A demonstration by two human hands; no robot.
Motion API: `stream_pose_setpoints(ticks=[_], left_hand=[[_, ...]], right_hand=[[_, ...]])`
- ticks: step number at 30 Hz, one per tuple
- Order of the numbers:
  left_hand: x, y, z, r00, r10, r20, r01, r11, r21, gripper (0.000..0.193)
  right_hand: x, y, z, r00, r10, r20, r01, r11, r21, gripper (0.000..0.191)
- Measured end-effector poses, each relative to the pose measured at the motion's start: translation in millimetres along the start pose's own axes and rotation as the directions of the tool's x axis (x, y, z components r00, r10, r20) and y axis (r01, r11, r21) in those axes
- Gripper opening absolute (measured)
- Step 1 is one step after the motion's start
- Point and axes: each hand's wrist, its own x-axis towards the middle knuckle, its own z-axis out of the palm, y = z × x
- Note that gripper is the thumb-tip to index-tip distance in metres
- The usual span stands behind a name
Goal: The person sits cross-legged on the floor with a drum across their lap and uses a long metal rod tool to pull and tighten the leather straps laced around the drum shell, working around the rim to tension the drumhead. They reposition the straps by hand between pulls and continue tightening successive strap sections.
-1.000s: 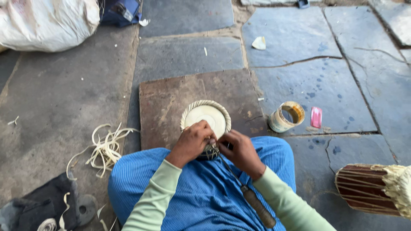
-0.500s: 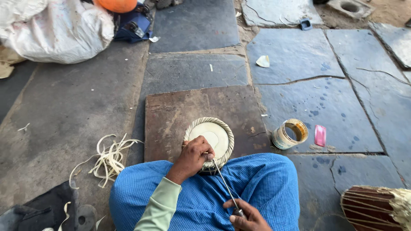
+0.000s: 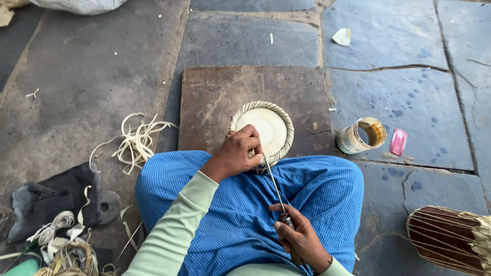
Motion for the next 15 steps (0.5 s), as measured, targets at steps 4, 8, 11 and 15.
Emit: stream_pose_setpoints(ticks=[4, 8, 11, 15], left_hand=[[-2.6, 9.2, 6.8, 0.996, 0.039, -0.085, -0.029, 0.993, 0.115, 0.008], [-4.9, 14.0, 13.9, 0.986, 0.051, -0.160, -0.025, 0.987, 0.161, 0.010], [-7.7, 17.9, 21.9, 0.977, 0.045, -0.209, 0.001, 0.977, 0.215, 0.011], [-10.1, 19.0, 26.6, 0.969, 0.032, -0.245, 0.024, 0.974, 0.225, 0.014]], right_hand=[[2.2, -1.5, 3.3, 0.999, -0.027, -0.032, 0.024, 0.996, -0.089, 0.045], [3.5, 8.7, 7.6, 0.996, -0.086, -0.026, 0.086, 0.996, 0.012, 0.048], [6.5, 16.5, 9.7, 0.994, -0.107, -0.020, 0.107, 0.994, 0.018, 0.048], [9.5, 19.6, 8.7, 0.994, -0.106, -0.017, 0.105, 0.992, -0.066, 0.045]])
